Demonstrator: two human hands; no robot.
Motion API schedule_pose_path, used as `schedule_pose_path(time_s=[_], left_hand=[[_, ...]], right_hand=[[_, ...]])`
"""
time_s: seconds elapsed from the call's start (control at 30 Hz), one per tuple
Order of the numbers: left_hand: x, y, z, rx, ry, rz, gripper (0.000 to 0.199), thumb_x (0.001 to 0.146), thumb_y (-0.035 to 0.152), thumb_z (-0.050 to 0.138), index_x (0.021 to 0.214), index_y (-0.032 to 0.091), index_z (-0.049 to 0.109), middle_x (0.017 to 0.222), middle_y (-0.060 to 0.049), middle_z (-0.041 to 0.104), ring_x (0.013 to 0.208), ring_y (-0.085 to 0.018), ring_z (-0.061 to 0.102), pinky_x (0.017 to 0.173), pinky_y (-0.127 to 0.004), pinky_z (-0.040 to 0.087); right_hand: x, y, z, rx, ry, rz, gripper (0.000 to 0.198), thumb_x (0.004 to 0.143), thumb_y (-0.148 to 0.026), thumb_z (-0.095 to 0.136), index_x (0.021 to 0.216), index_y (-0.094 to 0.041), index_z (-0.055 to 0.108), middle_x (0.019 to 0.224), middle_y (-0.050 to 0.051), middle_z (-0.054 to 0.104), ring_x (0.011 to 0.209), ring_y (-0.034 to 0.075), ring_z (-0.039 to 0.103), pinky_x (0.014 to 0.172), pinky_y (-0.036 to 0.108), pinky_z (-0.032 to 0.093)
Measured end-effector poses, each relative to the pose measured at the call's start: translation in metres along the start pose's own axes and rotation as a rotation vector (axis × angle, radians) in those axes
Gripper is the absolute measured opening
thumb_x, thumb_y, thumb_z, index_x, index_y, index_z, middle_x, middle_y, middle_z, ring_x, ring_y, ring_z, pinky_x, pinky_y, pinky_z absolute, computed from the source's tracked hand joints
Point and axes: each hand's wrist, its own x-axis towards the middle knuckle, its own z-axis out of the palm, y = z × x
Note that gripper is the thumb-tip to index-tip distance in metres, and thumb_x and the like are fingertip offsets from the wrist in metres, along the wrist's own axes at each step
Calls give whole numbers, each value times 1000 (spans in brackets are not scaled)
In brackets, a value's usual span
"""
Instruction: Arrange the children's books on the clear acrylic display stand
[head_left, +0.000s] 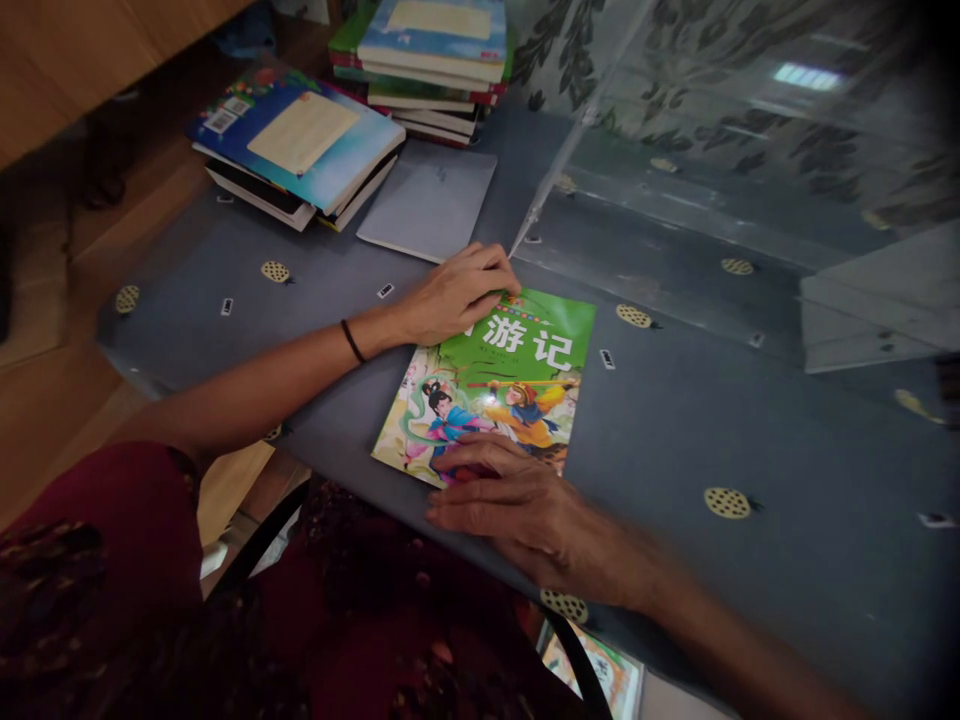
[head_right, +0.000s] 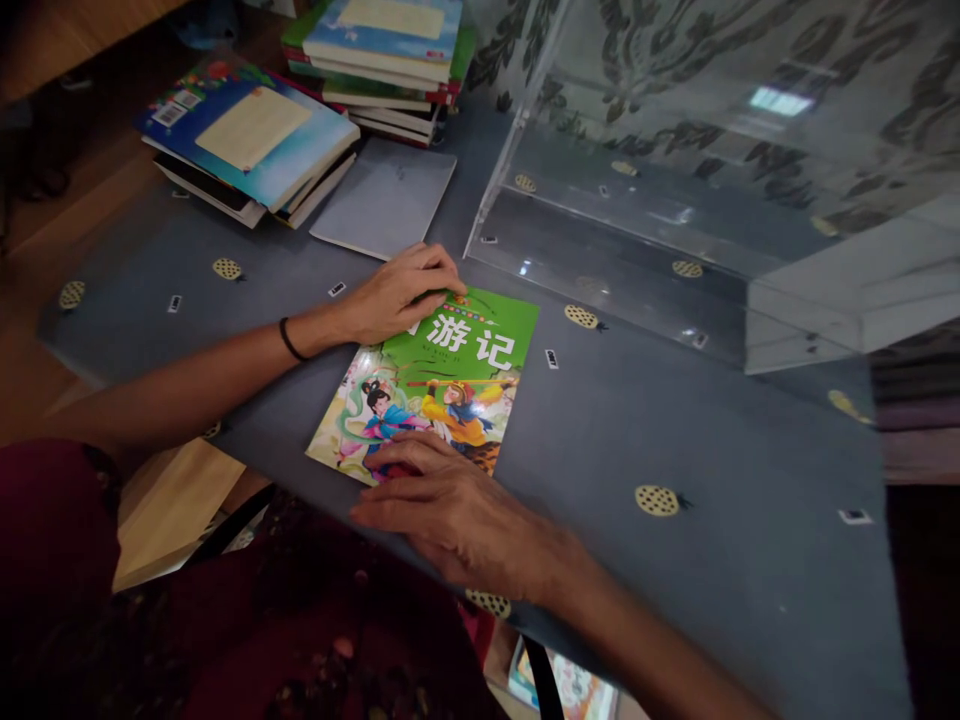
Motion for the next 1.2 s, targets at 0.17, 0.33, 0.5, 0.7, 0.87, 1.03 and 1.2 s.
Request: schedule_pose_path(time_s=[0.17,0.33,0.5,0.7,0.87,1.03,1.2], left_hand=[[0,1,0,14,9,2,25,96,13,46,110,18,66,113,-9,60,110,-24,54,102,-45,41],[0,2,-1,44,18,9,26,95,13,46,110,17,67,111,-9,61,108,-23,55,98,-42,44],[-1,3,-2,31,49,43,25,96,13,45,105,16,68,108,-9,63,104,-21,56,96,-39,45],[-5,3,-1,14,91,72,27,96,11,42,104,16,67,106,-10,66,103,-21,59,95,-39,47],[-7,6,-3,24,107,74,28,95,10,42,105,15,68,106,-10,67,103,-21,60,96,-39,48],[-9,14,-7,37,95,18,30,94,9,41,107,13,68,109,-12,67,106,-21,60,98,-40,49],[-16,24,-9,38,102,-82,31,94,11,42,108,14,69,114,-13,67,110,-23,59,102,-42,48]], right_hand=[[-19,-4,2,45,71,44,44,90,-1,46,125,-19,66,112,6,76,132,19,51,111,44,43],[-39,-7,3,139,162,119,50,88,1,45,127,-25,64,108,5,77,130,18,56,105,42,48],[-50,-16,-3,200,258,226,40,94,-10,52,124,-32,67,107,3,77,120,20,63,99,42,53],[-40,-5,-4,-51,316,333,40,99,-23,53,138,-32,58,142,6,62,138,24,50,112,53,44],[-21,21,-10,-359,236,384,48,102,-34,51,149,-26,46,155,10,46,147,25,37,120,57,30],[-10,56,-27,-484,316,475,47,103,-39,45,146,-21,48,154,14,48,148,26,35,121,60,22],[-10,86,-30,-567,486,561,50,103,-42,41,145,-16,49,156,18,43,150,28,31,121,60,24]])
